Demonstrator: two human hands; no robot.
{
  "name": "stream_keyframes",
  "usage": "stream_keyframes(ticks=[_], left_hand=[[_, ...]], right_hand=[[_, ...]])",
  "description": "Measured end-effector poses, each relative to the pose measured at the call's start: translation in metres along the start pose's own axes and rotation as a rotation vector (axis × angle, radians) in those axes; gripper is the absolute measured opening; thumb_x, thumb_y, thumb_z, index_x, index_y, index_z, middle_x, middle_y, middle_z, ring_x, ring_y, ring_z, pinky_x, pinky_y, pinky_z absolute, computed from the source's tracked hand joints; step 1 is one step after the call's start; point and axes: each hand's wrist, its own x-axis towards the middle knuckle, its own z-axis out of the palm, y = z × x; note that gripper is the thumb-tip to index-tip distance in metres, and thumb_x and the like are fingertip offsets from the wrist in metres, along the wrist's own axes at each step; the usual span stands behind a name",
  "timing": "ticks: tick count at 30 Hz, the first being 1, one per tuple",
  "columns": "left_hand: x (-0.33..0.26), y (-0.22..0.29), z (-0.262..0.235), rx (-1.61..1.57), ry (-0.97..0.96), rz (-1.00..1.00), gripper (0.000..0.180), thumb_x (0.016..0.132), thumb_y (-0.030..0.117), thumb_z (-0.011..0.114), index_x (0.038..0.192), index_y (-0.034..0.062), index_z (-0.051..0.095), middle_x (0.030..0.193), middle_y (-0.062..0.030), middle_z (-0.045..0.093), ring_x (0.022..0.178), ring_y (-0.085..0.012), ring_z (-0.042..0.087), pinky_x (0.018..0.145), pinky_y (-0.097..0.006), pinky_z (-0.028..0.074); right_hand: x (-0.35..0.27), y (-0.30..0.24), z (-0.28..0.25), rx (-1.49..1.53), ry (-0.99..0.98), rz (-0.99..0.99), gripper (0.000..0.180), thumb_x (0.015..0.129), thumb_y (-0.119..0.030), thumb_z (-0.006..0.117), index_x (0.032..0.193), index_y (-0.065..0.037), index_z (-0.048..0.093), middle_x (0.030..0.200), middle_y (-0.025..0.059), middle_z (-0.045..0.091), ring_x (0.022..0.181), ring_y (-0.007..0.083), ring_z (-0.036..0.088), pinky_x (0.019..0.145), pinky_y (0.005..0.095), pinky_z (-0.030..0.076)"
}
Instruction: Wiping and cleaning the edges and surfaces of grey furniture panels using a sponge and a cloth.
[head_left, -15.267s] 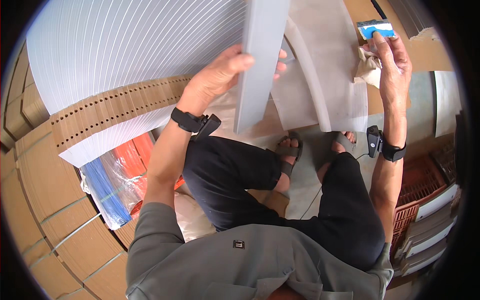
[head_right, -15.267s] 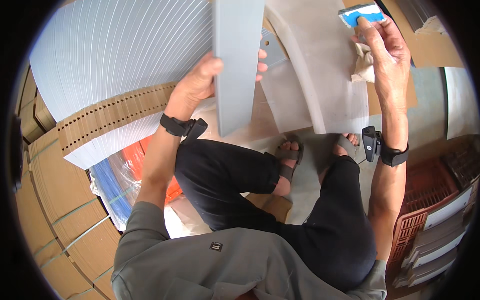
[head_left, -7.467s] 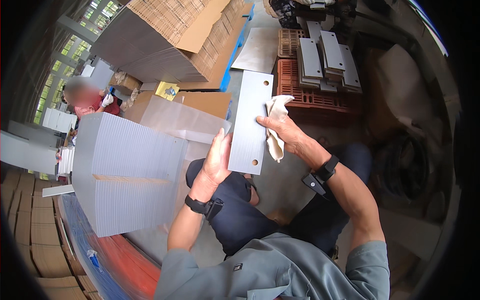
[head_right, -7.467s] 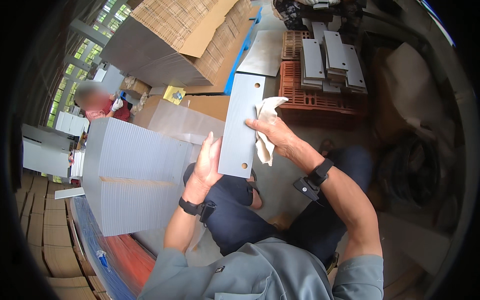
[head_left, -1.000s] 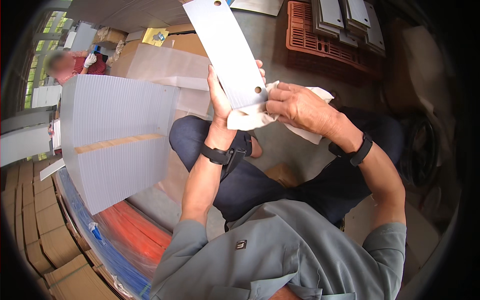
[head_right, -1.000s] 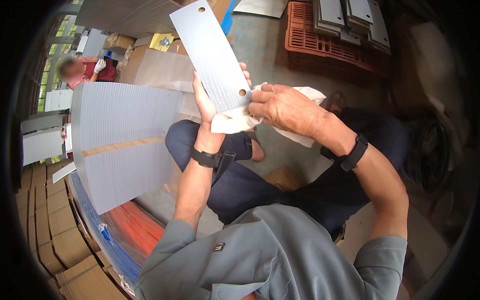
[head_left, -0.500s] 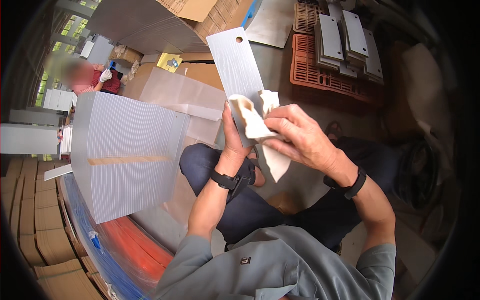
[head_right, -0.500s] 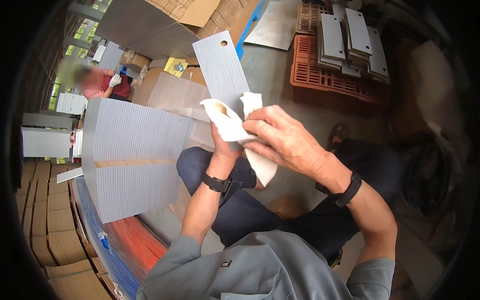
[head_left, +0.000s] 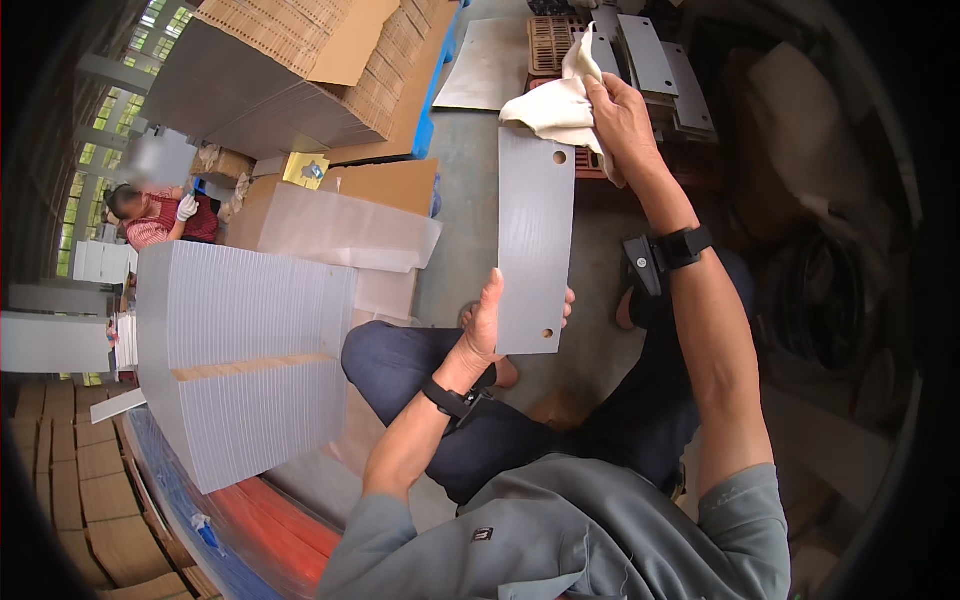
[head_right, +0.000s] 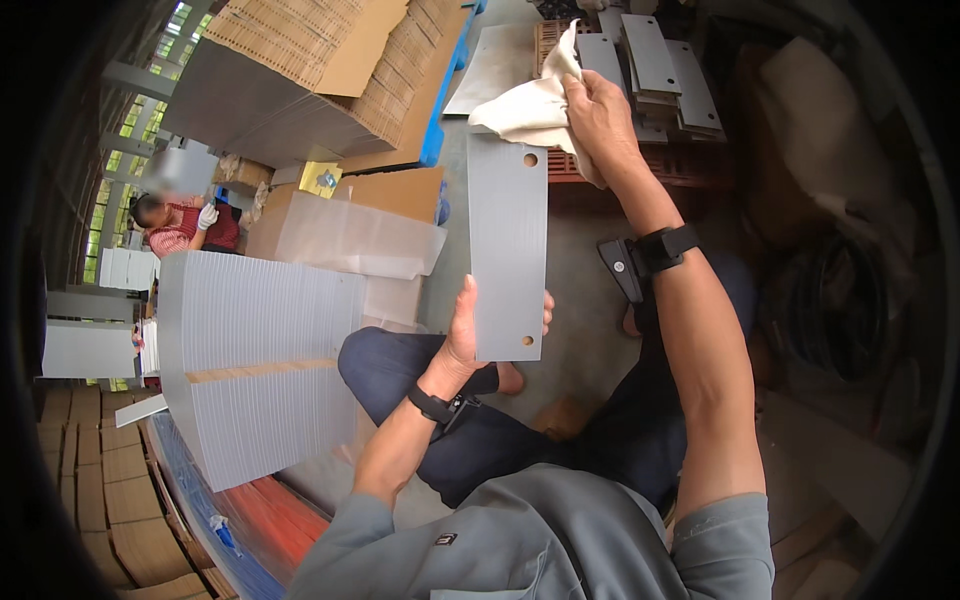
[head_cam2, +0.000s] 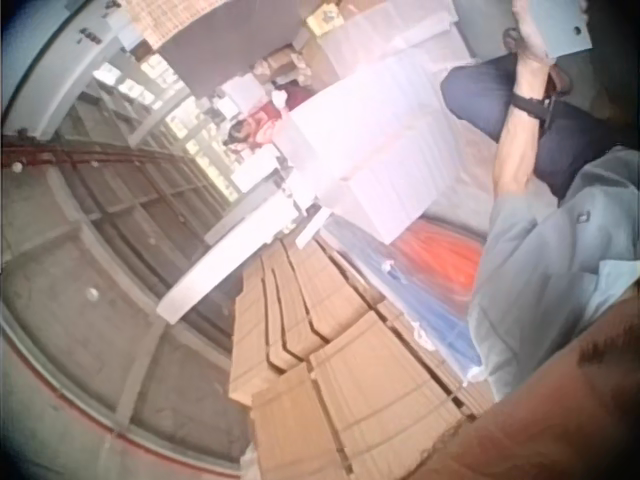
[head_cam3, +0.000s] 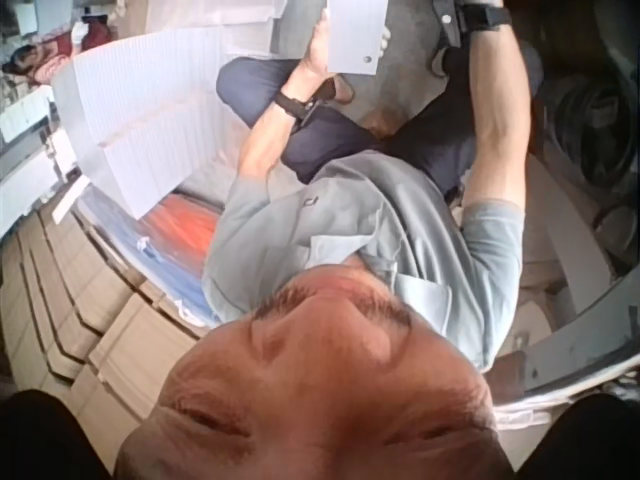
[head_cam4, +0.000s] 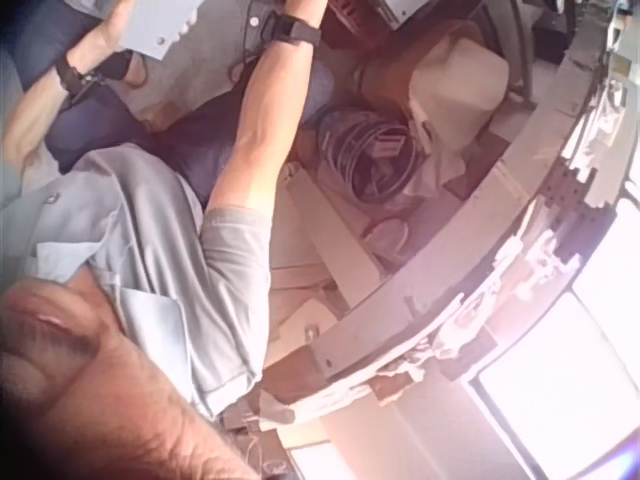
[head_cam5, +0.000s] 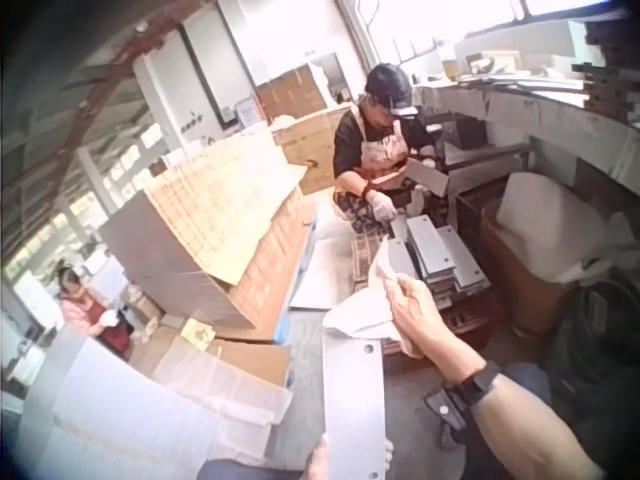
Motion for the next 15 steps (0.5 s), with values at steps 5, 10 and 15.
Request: stream_keyframes(ticks=[5, 10, 15], left_hand=[[-0.009, 0.018, -0.007, 0.035, 0.029, 0.086, 0.098, 0.093, 0.083, 0.033, 0.132, -0.0029, 0.057, 0.114, -0.0206, 0.066, 0.098, -0.0269, 0.068, 0.085, -0.039, 0.058], [-0.011, 0.022, -0.016, 0.005, 0.041, 0.112, 0.095, 0.094, 0.082, 0.033, 0.137, -0.0010, 0.054, 0.116, -0.0199, 0.066, 0.098, -0.0266, 0.068, 0.083, -0.039, 0.058], [-0.001, 0.026, -0.010, -0.239, 0.146, 0.090, 0.087, 0.102, 0.069, 0.037, 0.157, 0.0016, 0.032, 0.151, -0.0171, 0.049, 0.140, -0.0298, 0.051, 0.115, -0.045, 0.044]], right_hand=[[-0.015, 0.024, -0.027, 0.403, -0.044, 0.203, 0.037, 0.106, -0.028, 0.056, 0.121, 0.005, 0.065, 0.094, 0.0064, 0.070, 0.079, 0.0093, 0.065, 0.069, 0.0256, 0.052], [-0.077, 0.000, -0.015, 0.593, -0.478, 0.341, 0.053, 0.100, -0.037, 0.069, 0.134, 0.002, 0.057, 0.104, 0.0050, 0.069, 0.088, 0.0118, 0.071, 0.078, 0.0281, 0.061], [-0.132, -0.001, 0.028, 0.533, -0.707, 0.358, 0.048, 0.094, -0.030, 0.076, 0.127, 0.002, 0.063, 0.109, 0.0082, 0.073, 0.096, 0.0141, 0.070, 0.084, 0.0298, 0.059]])
